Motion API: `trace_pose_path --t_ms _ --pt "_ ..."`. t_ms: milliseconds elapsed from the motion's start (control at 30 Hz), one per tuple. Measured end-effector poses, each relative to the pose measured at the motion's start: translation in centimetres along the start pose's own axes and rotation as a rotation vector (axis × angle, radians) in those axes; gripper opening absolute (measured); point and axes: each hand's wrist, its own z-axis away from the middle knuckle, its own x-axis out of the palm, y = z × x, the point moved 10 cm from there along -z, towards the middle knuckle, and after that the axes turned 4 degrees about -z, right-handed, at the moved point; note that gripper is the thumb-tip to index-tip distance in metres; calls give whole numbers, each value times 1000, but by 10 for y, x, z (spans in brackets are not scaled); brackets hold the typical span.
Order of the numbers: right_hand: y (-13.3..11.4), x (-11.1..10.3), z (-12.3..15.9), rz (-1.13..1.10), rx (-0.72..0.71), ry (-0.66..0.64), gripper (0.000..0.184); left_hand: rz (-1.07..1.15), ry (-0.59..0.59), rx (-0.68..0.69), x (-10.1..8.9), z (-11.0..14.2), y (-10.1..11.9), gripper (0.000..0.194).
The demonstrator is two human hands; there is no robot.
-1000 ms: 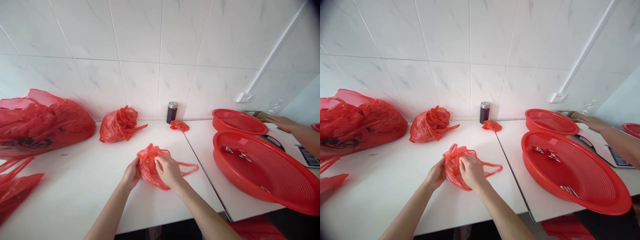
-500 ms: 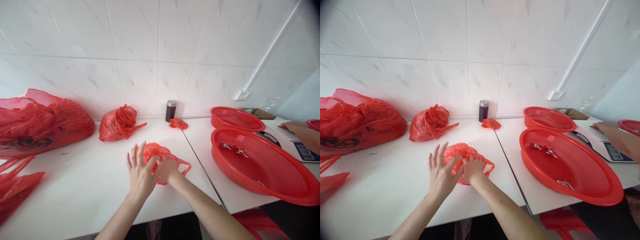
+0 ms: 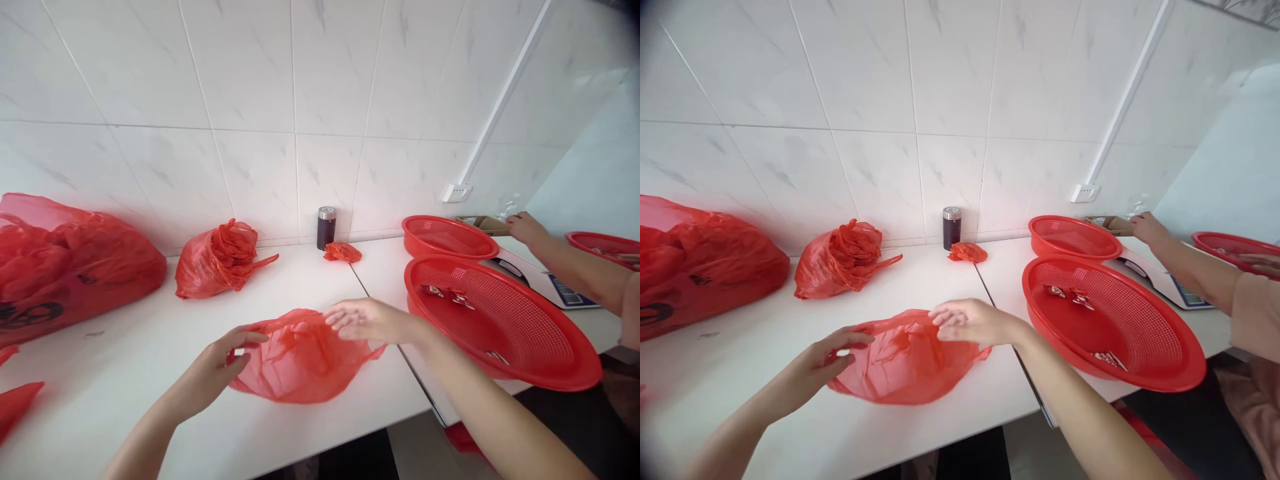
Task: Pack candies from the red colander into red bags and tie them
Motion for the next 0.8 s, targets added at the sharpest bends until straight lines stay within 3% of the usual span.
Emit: trace_pose_path --t_ms 67,133,167,233,267,333,367,467,567,633,800 --pt "-3 -40 39 50 11 228 45 245 -73 -94 13 12 -1 31" --pt "21 -85 88 360 228 515 51 478 -96 -189 23 22 -8 37" --pt "39 -101 112 541 383 585 59 579 -84 -230 27 25 -13 39" --pt "88 -112 145 743 710 495 66 738 -54 -300 35 30 -22 42" --pt "106 -110 153 788 783 418 58 801 -42 -329 39 32 -25 43" --pt "122 -103 152 837 820 351 40 893 -20 -374 48 33 -26 47" --pt "119 -101 146 855 794 383 36 922 -11 -390 51 33 -24 50" --pt "91 -100 114 783 651 566 41 959 14 -415 59 33 -17 54" --pt "79 -104 76 464 417 564 50 970 34 -433 64 35 -18 57" --pt "94 -118 65 361 402 505 55 980 40 -460 66 39 -29 58" --pt "166 -157 80 495 632 442 69 1013 32 -500 70 48 -67 55"
